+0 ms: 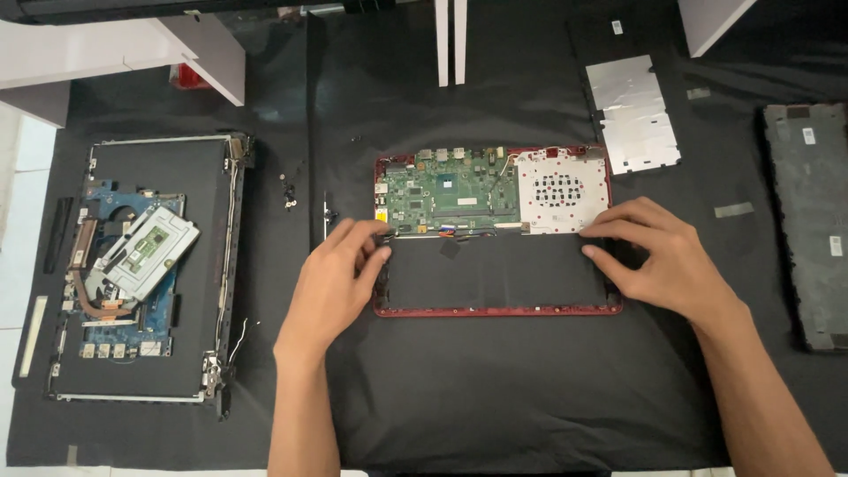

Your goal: Reassembling a laptop by installing components and securing the case.

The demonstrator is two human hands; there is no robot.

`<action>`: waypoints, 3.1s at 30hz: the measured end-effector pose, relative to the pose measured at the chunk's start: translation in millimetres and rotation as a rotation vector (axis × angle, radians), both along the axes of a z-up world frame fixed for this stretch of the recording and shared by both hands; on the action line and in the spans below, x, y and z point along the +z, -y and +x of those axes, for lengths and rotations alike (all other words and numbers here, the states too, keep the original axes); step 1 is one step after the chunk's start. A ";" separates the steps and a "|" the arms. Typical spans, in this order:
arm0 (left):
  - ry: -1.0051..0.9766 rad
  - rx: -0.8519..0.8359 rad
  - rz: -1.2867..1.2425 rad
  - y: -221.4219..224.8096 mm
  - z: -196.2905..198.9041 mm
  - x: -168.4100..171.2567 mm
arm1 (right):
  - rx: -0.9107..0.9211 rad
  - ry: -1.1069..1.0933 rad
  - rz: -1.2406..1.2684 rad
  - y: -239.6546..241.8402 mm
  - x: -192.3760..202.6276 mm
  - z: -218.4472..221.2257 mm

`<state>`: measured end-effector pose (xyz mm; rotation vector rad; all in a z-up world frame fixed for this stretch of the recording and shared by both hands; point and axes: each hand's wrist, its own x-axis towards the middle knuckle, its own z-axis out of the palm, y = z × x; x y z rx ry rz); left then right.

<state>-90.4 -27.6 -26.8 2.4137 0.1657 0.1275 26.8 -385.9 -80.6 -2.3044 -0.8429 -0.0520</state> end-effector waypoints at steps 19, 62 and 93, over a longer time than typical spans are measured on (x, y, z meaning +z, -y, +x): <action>0.059 0.020 -0.029 -7.9 2.7 -16.1 | 0.351 0.272 -0.068 -118.0 28.5 -29.1; 0.189 -0.011 0.018 -5.7 5.3 -23.2 | 0.311 0.124 0.114 -181.6 -15.5 -24.0; 0.197 0.076 0.101 -2.0 8.3 -22.2 | 0.334 0.130 0.091 -180.4 -13.7 -24.3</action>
